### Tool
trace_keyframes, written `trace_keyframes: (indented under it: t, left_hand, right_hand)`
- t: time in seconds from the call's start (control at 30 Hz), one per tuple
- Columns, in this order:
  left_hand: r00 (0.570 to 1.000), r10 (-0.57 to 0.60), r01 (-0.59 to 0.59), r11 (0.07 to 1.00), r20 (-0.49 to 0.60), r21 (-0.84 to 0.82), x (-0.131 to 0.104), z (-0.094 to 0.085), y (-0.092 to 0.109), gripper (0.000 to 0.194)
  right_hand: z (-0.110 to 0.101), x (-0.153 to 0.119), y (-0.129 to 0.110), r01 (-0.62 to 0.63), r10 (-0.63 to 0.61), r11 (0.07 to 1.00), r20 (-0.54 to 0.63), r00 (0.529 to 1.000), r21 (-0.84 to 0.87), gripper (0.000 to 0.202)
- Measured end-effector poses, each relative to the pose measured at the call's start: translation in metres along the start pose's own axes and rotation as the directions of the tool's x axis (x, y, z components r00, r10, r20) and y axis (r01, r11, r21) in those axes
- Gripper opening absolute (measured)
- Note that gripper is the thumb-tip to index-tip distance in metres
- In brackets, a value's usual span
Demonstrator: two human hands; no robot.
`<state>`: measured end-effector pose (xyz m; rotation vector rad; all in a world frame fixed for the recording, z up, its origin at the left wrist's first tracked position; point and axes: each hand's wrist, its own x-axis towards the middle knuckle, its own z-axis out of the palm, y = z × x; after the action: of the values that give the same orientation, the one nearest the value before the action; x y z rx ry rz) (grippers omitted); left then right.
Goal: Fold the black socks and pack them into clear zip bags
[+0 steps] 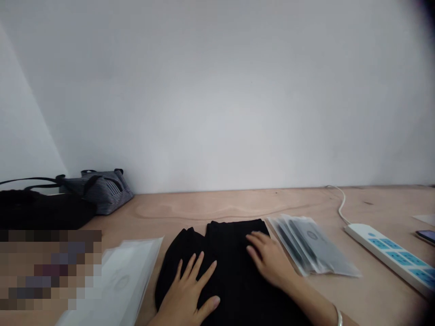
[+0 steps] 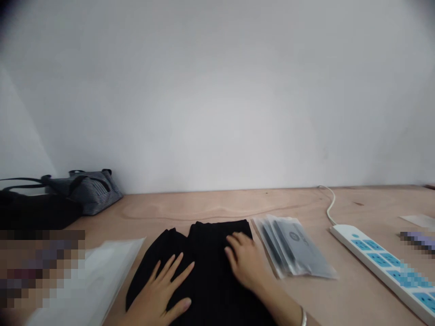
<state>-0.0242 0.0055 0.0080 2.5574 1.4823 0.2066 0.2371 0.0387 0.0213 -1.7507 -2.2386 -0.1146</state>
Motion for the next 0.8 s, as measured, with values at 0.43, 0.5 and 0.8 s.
trace_keyframes:
  t: [0.43, 0.5, 0.8]
  left_hand:
    - [1.0, -0.01, 0.009, 0.998, -0.006, -0.064, 0.001, 0.002, 0.001, 0.061]
    - [1.0, -0.024, 0.023, 0.995, -0.01, -0.098, 0.001, 0.001, 0.002, 0.058]
    - [0.918, -0.212, 0.041, 0.89, -0.334, -0.454, -0.001, -0.024, -0.011, 0.028]
  right_hand:
    - [0.017, 0.012, 0.082, -0.483, 0.454, 0.77, -0.175, 0.874, -0.416, 0.045]
    - [0.015, 0.011, 0.08, -0.49, 0.442, 0.775, -0.213, 0.872, -0.398, 0.042]
    - [-0.002, 0.01, 0.088, -0.506, 0.456, 0.806, -0.225, 0.861, -0.305, 0.036]
